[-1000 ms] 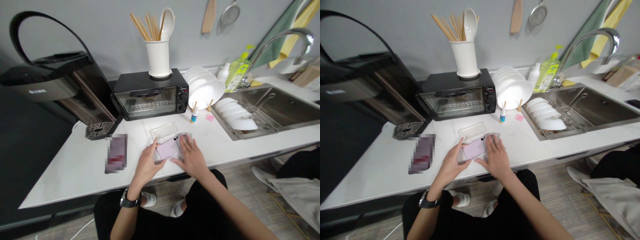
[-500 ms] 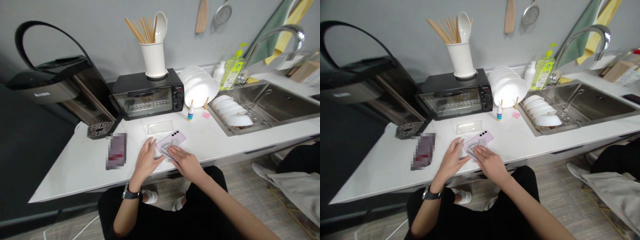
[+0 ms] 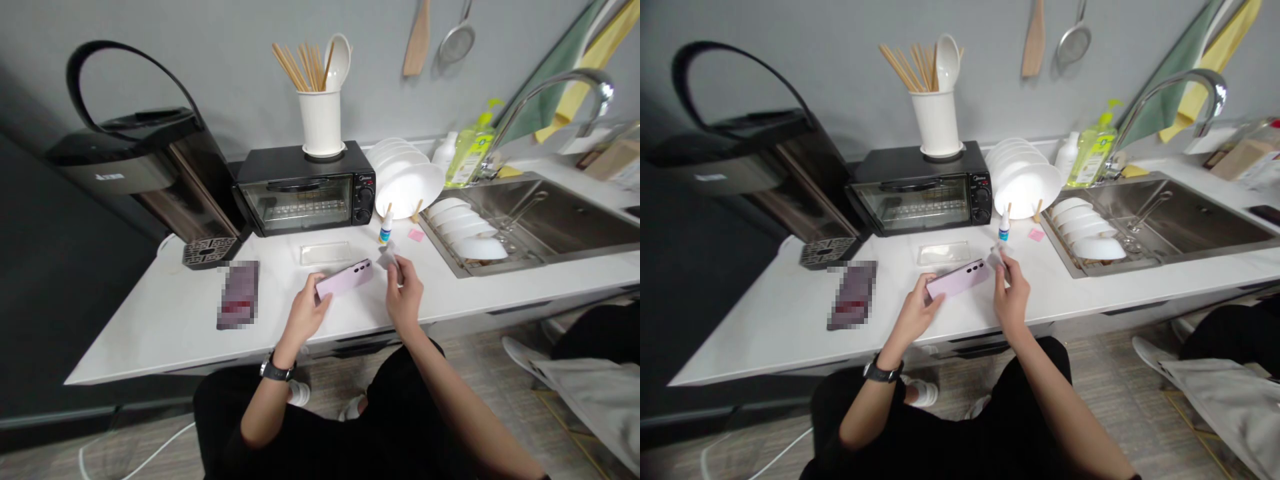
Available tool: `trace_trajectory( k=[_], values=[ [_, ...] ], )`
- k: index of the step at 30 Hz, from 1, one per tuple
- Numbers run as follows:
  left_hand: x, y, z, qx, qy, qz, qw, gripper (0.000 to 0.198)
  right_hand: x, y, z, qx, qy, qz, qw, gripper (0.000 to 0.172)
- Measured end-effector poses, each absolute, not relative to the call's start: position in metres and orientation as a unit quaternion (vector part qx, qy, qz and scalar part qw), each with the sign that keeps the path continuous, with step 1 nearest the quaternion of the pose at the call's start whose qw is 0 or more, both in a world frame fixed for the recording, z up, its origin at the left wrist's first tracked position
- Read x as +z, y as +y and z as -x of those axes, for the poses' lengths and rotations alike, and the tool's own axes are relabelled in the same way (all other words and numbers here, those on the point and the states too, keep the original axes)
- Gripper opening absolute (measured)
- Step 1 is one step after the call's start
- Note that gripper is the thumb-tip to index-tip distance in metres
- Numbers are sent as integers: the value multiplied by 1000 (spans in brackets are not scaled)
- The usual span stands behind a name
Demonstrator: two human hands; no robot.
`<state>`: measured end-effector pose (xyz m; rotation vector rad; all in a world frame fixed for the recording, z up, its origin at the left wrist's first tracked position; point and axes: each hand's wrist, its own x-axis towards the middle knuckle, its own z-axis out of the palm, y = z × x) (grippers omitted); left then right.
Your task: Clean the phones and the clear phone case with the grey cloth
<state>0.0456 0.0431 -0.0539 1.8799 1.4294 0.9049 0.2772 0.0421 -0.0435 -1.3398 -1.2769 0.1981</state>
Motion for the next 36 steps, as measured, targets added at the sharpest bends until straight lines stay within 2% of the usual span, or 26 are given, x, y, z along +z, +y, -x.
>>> trace_trajectory(
  k=[3,6,8,10,13,16,18,19,21,23,25,28,30,33,36],
  values=[
    [-55,43,-47,351,523,-718,297,31,-45,38,-250,53,-729,500,464,39],
    [-57,44,-45,341,521,-729,286,20,-48,27,-226,15,-859,391,329,50],
    [-59,44,-44,334,525,-729,284,17,-47,22,-224,5,-903,330,274,58],
    [-59,43,-43,336,526,-726,288,20,-46,23,-234,-9,-885,370,282,62],
    [-58,41,-44,344,514,-729,295,28,-45,26,-249,-33,-796,508,326,66],
    [-55,39,-44,326,523,-738,274,24,-45,23,-249,-25,-862,427,270,77],
    [-54,39,-44,308,537,-741,262,23,-45,22,-247,-20,-909,349,227,78],
    [-54,39,-43,305,538,-741,261,24,-45,22,-246,-24,-902,364,230,77],
    [-52,39,-43,312,530,-743,266,24,-47,22,-247,-42,-831,483,272,80],
    [-52,38,-43,320,523,-743,268,26,-51,20,-247,-53,-773,556,299,92],
    [-52,38,-43,320,527,-743,261,26,-53,16,-244,-51,-829,487,271,100],
    [-53,38,-41,313,536,-743,251,24,-54,10,-242,-40,-913,352,201,89],
    [-53,39,-41,317,531,-744,253,21,-52,9,-242,-40,-879,428,209,82],
    [-54,40,-41,326,521,-746,257,22,-49,10,-239,-45,-782,567,255,92],
    [-56,40,-40,315,533,-743,254,22,-46,14,-237,-34,-867,439,232,97]
  ],
)
